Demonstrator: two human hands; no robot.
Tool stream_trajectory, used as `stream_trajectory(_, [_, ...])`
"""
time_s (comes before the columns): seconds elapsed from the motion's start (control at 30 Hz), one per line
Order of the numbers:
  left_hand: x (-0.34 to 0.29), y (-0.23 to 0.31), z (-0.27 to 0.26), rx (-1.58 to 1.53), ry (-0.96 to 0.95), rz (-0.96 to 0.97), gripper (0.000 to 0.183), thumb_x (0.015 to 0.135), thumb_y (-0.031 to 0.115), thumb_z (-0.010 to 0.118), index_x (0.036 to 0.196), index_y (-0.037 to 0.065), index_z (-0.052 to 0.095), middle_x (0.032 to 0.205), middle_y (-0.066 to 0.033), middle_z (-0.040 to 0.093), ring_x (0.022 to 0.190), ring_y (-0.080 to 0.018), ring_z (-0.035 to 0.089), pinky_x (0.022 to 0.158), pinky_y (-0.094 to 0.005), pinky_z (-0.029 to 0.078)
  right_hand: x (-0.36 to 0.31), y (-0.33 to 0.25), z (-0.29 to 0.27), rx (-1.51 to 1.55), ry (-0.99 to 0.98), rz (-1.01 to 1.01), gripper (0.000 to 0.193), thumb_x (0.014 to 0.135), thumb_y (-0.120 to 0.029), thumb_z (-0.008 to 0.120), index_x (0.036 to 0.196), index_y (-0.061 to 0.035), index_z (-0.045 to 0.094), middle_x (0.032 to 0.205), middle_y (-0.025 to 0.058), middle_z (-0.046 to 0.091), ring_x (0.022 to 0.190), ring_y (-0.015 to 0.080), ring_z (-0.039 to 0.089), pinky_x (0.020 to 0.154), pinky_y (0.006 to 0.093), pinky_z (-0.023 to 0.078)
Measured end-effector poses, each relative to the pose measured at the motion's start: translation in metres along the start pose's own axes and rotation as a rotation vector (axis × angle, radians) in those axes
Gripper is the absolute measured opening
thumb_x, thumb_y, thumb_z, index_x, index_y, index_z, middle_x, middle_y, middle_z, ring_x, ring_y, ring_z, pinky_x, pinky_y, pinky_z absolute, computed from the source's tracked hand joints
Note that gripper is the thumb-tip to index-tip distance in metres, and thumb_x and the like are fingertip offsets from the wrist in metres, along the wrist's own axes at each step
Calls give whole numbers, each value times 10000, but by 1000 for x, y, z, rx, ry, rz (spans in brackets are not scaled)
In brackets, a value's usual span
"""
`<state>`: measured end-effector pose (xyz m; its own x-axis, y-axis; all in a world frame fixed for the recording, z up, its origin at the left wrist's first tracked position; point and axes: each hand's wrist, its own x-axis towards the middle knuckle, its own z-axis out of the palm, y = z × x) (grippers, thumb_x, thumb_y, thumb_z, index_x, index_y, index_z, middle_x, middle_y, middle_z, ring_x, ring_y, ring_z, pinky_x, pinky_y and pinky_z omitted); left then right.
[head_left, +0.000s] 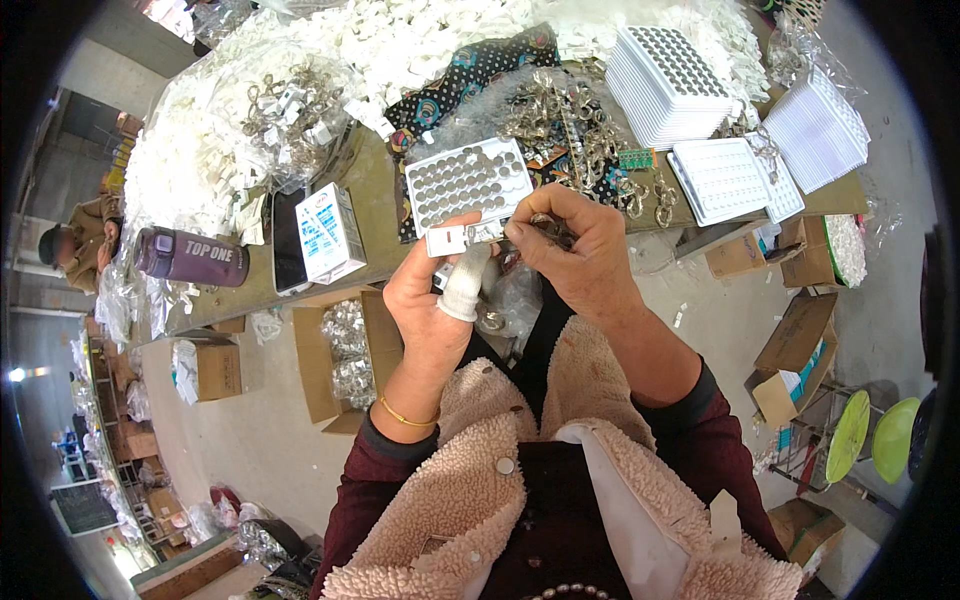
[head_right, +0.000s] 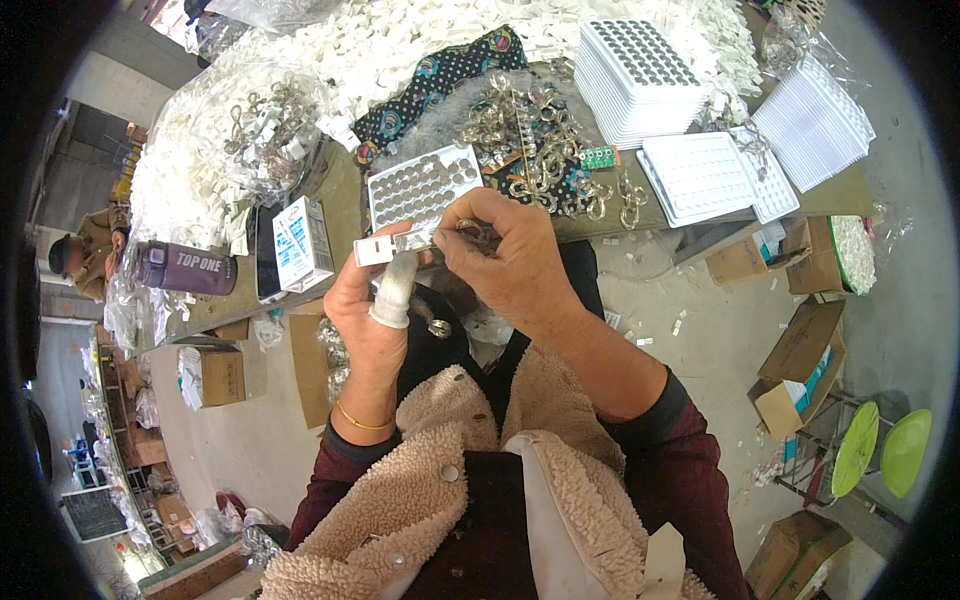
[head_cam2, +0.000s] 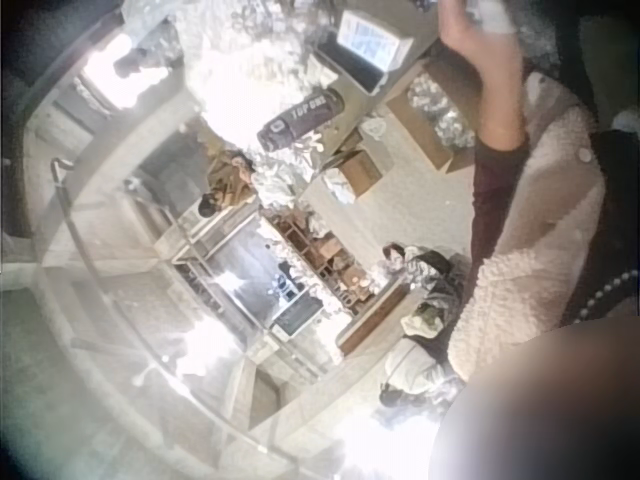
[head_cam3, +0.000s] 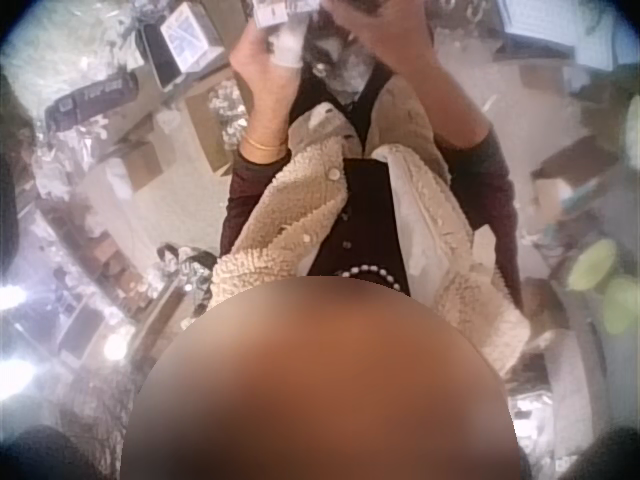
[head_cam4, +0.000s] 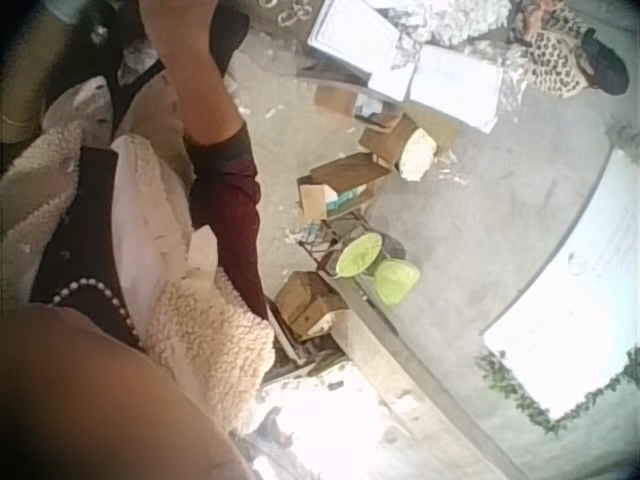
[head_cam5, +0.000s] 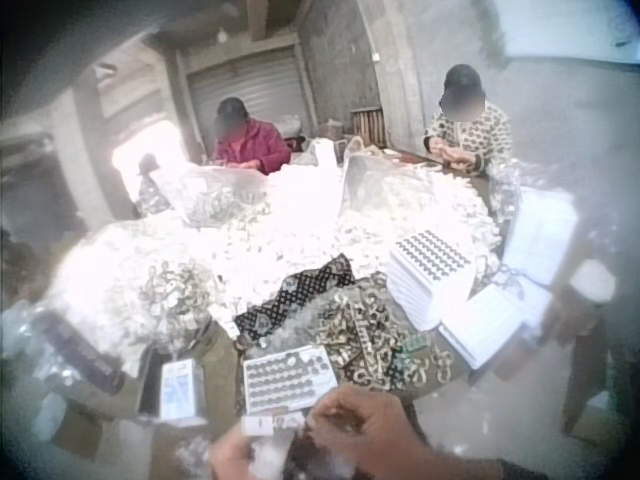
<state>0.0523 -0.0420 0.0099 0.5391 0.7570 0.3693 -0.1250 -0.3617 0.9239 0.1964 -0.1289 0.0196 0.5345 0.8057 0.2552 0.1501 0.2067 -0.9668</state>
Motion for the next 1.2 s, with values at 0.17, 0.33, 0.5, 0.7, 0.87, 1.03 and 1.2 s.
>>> stream_trajectory(0.17, [-3,-3,2,97,16,157,313,936,125,661,1193,-53,648,955,-80,708,822,-117,651,766,-244,510,-2,4,5,170,-10,53,55,875,-59,674,854,-12,653,703,-25,633,680,24,537,578,211,428])
stream_trajectory(0.33, [0,1,-6,-302,-103,-142,298,964,98,597,1225,-37,642,913,-60,710,717,-40,576,640,-189,448,1,17,3,299,-131,185,53,874,-58,685,884,-20,650,760,-5,638,720,62,555,645,237,444])
stream_trajectory(0.5, [3,-1,-14,-411,-204,-268,284,983,83,556,1229,-24,649,795,-1,633,610,-18,435,552,-185,357,9,17,1,-240,-33,-521,266,742,-125,776,946,-60,618,939,67,584,918,241,569,799,345,438])
stream_trajectory(0.7, [-1,-13,-14,-312,-194,-114,264,974,69,569,1214,13,663,855,-1,585,628,-32,461,548,-190,371,9,18,6,-569,-33,-788,302,682,-173,744,940,-91,611,930,60,542,922,285,557,828,407,420])
stream_trajectory(0.87, [-11,-24,-16,-262,-161,-179,263,987,142,593,1207,19,670,699,9,565,570,-52,466,503,-204,356,-3,28,14,-679,-1,-755,296,676,-175,739,927,-85,610,914,49,536,895,268,547,806,411,409])
stream_trajectory(1.03, [-20,-26,-25,-309,-168,-456,279,984,165,613,1209,7,665,698,1,583,538,-44,454,480,-198,347,-4,39,15,-622,-142,-671,284,652,-141,754,877,-83,591,899,56,534,893,269,541,816,414,403])
stream_trajectory(1.2, [-22,-24,-26,-311,-173,-540,289,961,110,629,1229,3,654,814,-36,677,537,-25,483,445,-169,340,-3,49,21,-709,-209,-652,228,674,-117,729,850,-84,586,904,59,545,915,270,543,832,416,409])
